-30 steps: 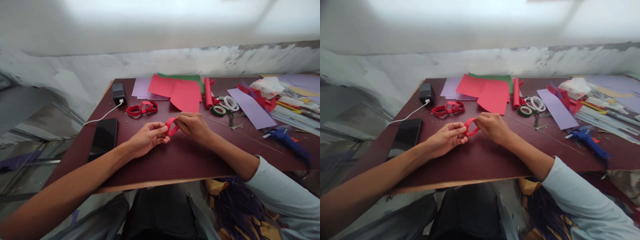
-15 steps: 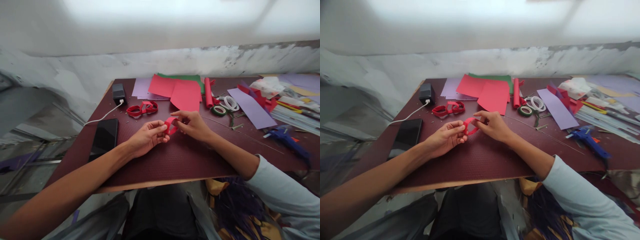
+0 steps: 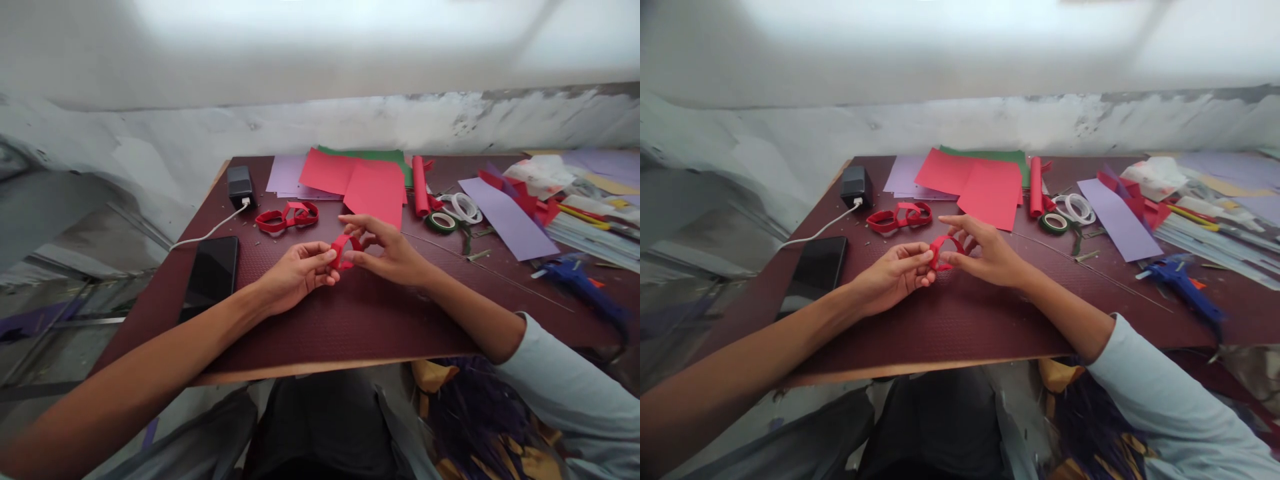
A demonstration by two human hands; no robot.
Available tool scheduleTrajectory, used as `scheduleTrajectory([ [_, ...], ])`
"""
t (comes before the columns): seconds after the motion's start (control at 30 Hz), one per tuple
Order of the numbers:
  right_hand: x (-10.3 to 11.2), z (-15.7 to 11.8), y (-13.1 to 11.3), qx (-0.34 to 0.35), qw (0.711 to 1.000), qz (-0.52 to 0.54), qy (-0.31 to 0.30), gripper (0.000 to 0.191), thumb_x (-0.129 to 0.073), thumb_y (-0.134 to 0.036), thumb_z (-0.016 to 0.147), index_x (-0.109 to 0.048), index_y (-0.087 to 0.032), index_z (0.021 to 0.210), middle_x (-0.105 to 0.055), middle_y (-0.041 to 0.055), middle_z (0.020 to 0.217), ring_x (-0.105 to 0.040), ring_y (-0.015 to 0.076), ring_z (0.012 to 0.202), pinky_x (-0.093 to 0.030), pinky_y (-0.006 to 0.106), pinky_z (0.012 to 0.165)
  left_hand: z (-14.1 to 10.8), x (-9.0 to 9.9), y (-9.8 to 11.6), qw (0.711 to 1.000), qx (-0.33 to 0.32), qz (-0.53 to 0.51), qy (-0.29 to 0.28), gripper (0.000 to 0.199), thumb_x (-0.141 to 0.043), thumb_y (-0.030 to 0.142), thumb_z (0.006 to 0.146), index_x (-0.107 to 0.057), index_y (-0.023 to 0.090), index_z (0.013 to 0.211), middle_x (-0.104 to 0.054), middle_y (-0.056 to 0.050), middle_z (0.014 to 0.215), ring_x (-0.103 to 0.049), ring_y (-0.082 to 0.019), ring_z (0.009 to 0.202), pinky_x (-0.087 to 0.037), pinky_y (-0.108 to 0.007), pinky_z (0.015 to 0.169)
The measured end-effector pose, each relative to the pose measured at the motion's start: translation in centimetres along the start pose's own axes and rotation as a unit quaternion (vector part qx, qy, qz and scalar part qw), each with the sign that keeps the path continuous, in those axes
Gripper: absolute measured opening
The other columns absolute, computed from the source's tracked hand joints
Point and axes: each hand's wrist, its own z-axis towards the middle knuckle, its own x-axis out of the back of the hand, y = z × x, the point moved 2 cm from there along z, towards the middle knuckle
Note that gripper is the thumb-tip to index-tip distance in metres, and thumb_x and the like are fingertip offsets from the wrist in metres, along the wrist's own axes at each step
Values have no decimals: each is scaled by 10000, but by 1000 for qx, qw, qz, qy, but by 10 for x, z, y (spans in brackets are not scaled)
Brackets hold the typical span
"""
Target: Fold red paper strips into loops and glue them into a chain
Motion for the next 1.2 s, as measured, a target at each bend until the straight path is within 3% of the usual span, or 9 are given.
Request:
scheduleTrajectory([
  [0.07, 2, 1, -3, 63, 998, -19, 1, 382, -724, -286, 981, -681, -242, 1358, -729, 63, 1099, -689, 159, 928, -587, 306, 825, 0, 0, 0, 1000, 3, 8, 3, 380, -992, 320, 711, -691, 124, 834, -699, 2, 727, -664, -75, 586, -523, -162, 551],
  [0.2, 4, 3, -5, 105, 994, -43, -2, 147, -685, -256, 1015, -793, -201, 1099, -736, 47, 910, -685, 139, 803, -553, 271, 733, -1, 1, 0, 999, -6, 29, 20, 404, -982, 318, 726, -720, 150, 984, -680, 23, 696, -595, -55, 511, -401, -140, 448],
  [0.4, 4, 4, -6, 77, 996, -42, 10, 139, -713, -290, 999, -793, -178, 981, -766, 50, 870, -689, 141, 762, -536, 278, 693, -1, 2, 3, 990, -70, 112, 40, 390, -969, 338, 731, -770, 130, 995, -619, 49, 624, -453, -23, 448, -308, -161, 425],
  [0.6, 5, 4, -7, 47, 999, -18, 11, 169, -725, -335, 988, -799, -190, 944, -763, 44, 840, -674, 146, 748, -520, 287, 679, -1, 4, 3, 988, -74, 127, 39, 359, -962, 327, 730, -804, 139, 991, -641, 36, 645, -435, -22, 457, -288, -179, 441],
  [0.87, 8, 4, -4, -23, 1000, 13, 4, 277, -719, -456, 975, -789, -197, 907, -765, 62, 862, -666, 170, 773, -515, 314, 694, -1, 7, 4, 978, -97, 181, 23, 355, -912, 360, 797, -806, 147, 1060, -707, -1, 740, -502, -45, 493, -375, -191, 446],
  [0.93, 10, 4, 1, -48, 998, 26, 21, 299, -708, -481, 977, -780, -193, 946, -752, 58, 869, -663, 166, 777, -516, 307, 694, -1, 8, 5, 976, -100, 193, 24, 368, -913, 353, 789, -795, 144, 1068, -700, 4, 730, -545, -65, 518, -420, -196, 455],
  [1.03, 16, 2, 11, -91, 994, 47, 49, 329, -702, -468, 977, -727, -190, 1151, -691, 17, 810, -637, 151, 735, -502, 288, 662, -1, 8, 7, 973, -108, 203, 34, 353, -897, 345, 793, -782, 135, 1051, -680, 12, 687, -566, -85, 528, -455, -205, 461],
  [1.13, 21, -1, 16, -113, 993, 2, 24, 512, -696, -370, 981, -566, -190, 1442, -677, -3, 808, -612, 148, 689, -513, 301, 664, 0, 8, 9, 969, -114, 213, 49, 316, -874, 333, 799, -782, 125, 1018, -655, 17, 652, -521, -72, 508, -409, -193, 447],
  [1.2, 22, -3, 13, -78, 994, -71, 23, 671, -695, -314, 977, -424, -212, 1583, -716, 43, 953, -632, 171, 738, -554, 349, 723, 0, 9, 11, 969, -118, 211, 57, 301, -870, 325, 789, -782, 128, 999, -648, 20, 672, -484, -57, 507, -362, -184, 438],
])
